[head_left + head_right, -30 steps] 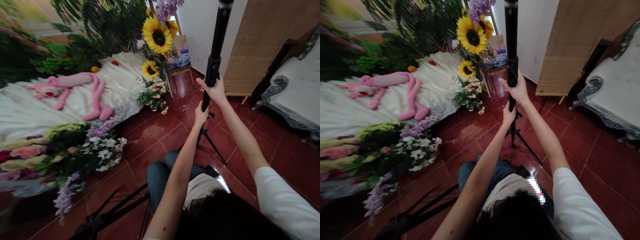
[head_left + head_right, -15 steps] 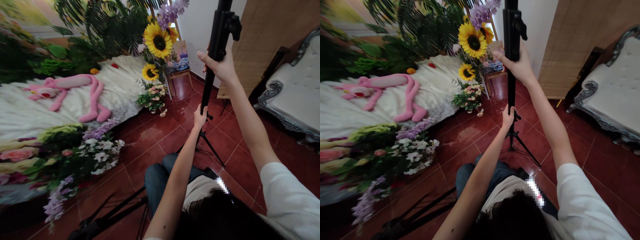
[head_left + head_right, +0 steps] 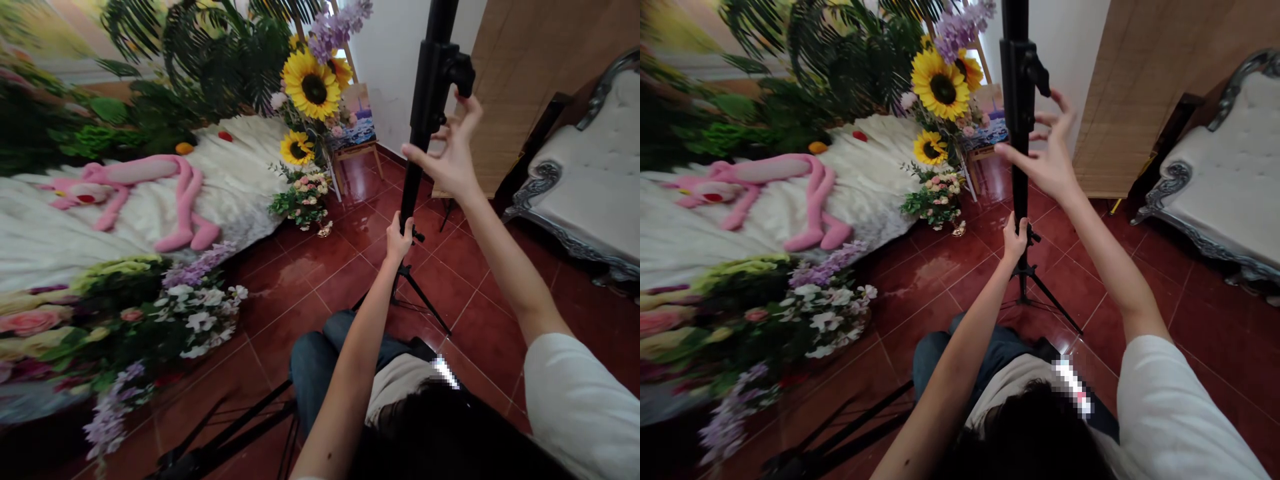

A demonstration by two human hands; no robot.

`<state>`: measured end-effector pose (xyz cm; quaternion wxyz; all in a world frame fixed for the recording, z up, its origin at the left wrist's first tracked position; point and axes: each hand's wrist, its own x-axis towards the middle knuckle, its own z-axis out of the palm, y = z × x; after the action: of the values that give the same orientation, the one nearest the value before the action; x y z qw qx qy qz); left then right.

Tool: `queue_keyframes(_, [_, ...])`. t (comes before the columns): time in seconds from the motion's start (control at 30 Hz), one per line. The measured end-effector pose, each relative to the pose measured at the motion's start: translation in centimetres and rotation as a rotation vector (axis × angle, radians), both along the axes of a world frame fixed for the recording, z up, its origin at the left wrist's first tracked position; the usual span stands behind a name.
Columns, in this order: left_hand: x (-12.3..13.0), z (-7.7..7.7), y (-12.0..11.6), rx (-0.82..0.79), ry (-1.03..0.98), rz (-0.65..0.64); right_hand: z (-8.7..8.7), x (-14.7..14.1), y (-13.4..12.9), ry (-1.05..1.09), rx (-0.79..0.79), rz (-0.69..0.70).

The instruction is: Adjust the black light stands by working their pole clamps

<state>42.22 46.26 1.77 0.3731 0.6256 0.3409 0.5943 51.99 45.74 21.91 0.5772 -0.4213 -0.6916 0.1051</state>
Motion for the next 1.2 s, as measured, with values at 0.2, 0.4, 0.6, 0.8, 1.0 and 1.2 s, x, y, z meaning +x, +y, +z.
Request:
queue_keyframes(0.2, [-0.2,0.1,-0.1,-0.010,0.006,0.008,-11.8,1.7,-8.0,-0.439,0.036,-0.199])
queue_keyframes(0.4, [-0.3,0.3,-0.2,-0.019,0.005,-0.023,-18.3,2.3,-10.0,-0.593,0.045,-0.345])
queue_keyframes(0.6, [-0.4,0.6,-0.4,-0.042,0.011,-0.037,-18.9,2.9,-9.0,-0.552,0.041,-0.463])
queue_keyframes(0.8, [-0.4,0.7,-0.5,-0.030,0.019,-0.024,-19.1,3.1,-8.5,-0.512,0.070,-0.492])
queue_keyframes(1.0, [-0.5,0.6,-0.4,-0.031,0.032,-0.021,-19.2,3.0,-8.2,-0.528,0.082,-0.499])
queue_keyframes(1.2, [-0.6,1.0,-0.5,-0.031,0.033,-0.014,-18.8,1.6,-7.9,-0.303,-0.140,-0.454])
